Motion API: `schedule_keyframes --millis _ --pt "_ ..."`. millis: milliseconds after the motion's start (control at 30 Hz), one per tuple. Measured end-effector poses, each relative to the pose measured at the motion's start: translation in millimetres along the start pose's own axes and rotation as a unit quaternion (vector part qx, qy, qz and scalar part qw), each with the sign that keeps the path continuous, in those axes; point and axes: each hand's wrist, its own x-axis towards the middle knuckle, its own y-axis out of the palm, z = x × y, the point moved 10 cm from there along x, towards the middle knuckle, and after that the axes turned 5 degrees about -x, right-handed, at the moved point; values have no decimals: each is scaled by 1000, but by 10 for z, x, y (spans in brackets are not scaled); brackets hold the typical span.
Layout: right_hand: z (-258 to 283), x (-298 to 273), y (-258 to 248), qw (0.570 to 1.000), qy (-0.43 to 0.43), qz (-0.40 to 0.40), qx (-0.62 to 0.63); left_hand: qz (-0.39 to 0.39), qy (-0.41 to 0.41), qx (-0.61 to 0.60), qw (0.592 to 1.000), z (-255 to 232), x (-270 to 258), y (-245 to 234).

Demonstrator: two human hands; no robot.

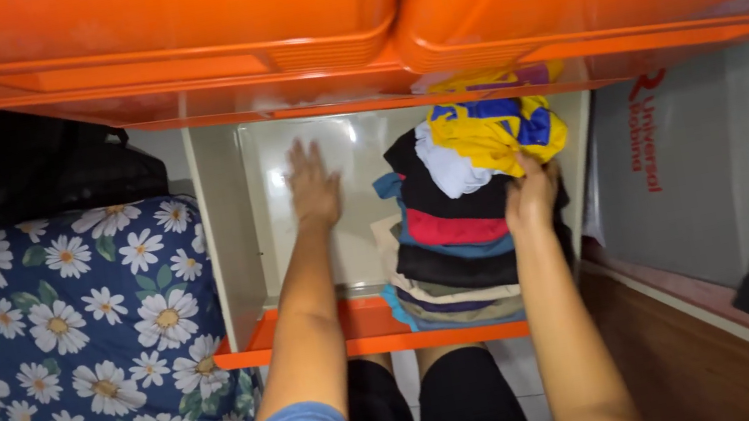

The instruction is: Organizing and arranging folded clothes into a plastic drawer unit

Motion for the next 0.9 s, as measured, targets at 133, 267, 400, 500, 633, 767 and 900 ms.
schedule_keyframes --millis 133,267,400,500,633,767,900 --pt "136 -623 129 903 -356 -40 -237 60 -35 79 994 533 -763 89" --pt "-125 -1453 1212 763 -492 105 -406 323 -152 265 896 1068 -1653 677" --pt "-993 -1612 2218 651 -492 345 -464 373 -238 144 885 1567 -1950 1048" --pt "-1462 -1212 2775 572 -480 343 -570 299 -276 26 913 1324 -1862 388" --pt "-2095 -1200 3234 476 -442 342 -680 211 -303 -54 928 1463 -1750 104" --pt "-2938 -1884 3123 365 -386 451 -718 106 -299 -107 942 1685 -1652 49" --pt "-3363 -2272 2502 316 -393 557 -660 42 -266 -119 956 1719 -1587 -21"
